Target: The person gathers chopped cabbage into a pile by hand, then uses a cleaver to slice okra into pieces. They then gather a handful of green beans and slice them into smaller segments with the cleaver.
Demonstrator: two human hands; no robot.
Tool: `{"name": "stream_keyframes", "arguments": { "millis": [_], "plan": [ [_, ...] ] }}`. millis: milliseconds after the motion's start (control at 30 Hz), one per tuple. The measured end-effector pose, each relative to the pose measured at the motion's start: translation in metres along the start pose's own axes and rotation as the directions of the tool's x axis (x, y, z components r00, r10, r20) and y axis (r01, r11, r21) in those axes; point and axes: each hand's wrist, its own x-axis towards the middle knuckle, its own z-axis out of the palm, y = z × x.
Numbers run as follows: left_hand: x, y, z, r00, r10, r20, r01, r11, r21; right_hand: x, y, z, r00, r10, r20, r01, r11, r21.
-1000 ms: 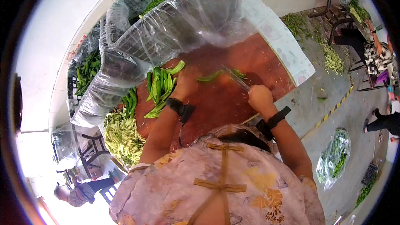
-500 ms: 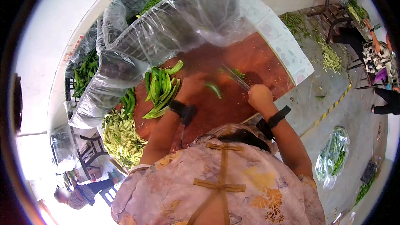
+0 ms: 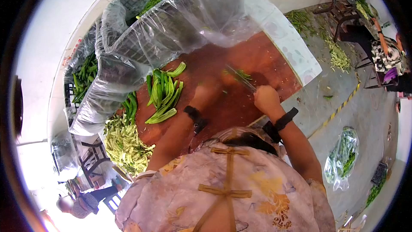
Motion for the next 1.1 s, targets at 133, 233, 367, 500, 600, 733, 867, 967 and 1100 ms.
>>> {"name": "stream_keyframes", "arguments": {
  "millis": [133,233,367,500,600,733,867,967,1100],
  "plan": [
    [0.018,0.009,0.004,0.969,-0.068,-0.237,0.037,0.99,-0.135,0.002,-0.002,-0.002,0.997,-0.013,-0.07,0.014,1.0,0.013],
    [0.017,0.006,0.009,0.969,-0.049,-0.242,0.015,0.99,-0.142,0.006,-0.004,0.001,0.983,-0.095,-0.154,0.099,0.995,0.022],
    [0.002,0.0,0.009,0.974,0.081,-0.21,-0.104,0.99,-0.097,0.008,-0.014,0.004,0.989,-0.118,-0.091,0.119,0.993,0.005],
    [-0.009,0.006,-0.001,0.988,0.068,-0.135,-0.083,0.991,-0.109,0.012,-0.017,0.013,0.994,-0.098,-0.043,0.097,0.995,-0.02],
    [-0.006,0.01,0.0,0.99,0.056,-0.132,-0.068,0.994,-0.09,0.018,-0.012,0.017,0.987,-0.107,-0.123,0.102,0.994,-0.05],
    [0.001,0.012,0.007,0.991,0.044,-0.123,-0.054,0.995,-0.079,0.017,-0.019,0.007,0.99,-0.117,-0.074,0.109,0.989,-0.103],
    [0.004,0.018,0.009,0.994,-0.008,-0.105,-0.003,0.995,-0.103,0.016,-0.025,0.004,0.987,-0.143,-0.075,0.138,0.988,-0.068],
    [0.003,0.019,0.01,0.995,-0.027,-0.095,0.018,0.995,-0.095,0.015,-0.029,0.002,0.992,-0.12,-0.036,0.117,0.989,-0.093],
    [0.003,0.019,0.012,0.992,-0.03,-0.125,0.018,0.996,-0.091,0.017,-0.028,0.003,0.99,-0.139,-0.019,0.137,0.987,-0.085]
  ]
}}
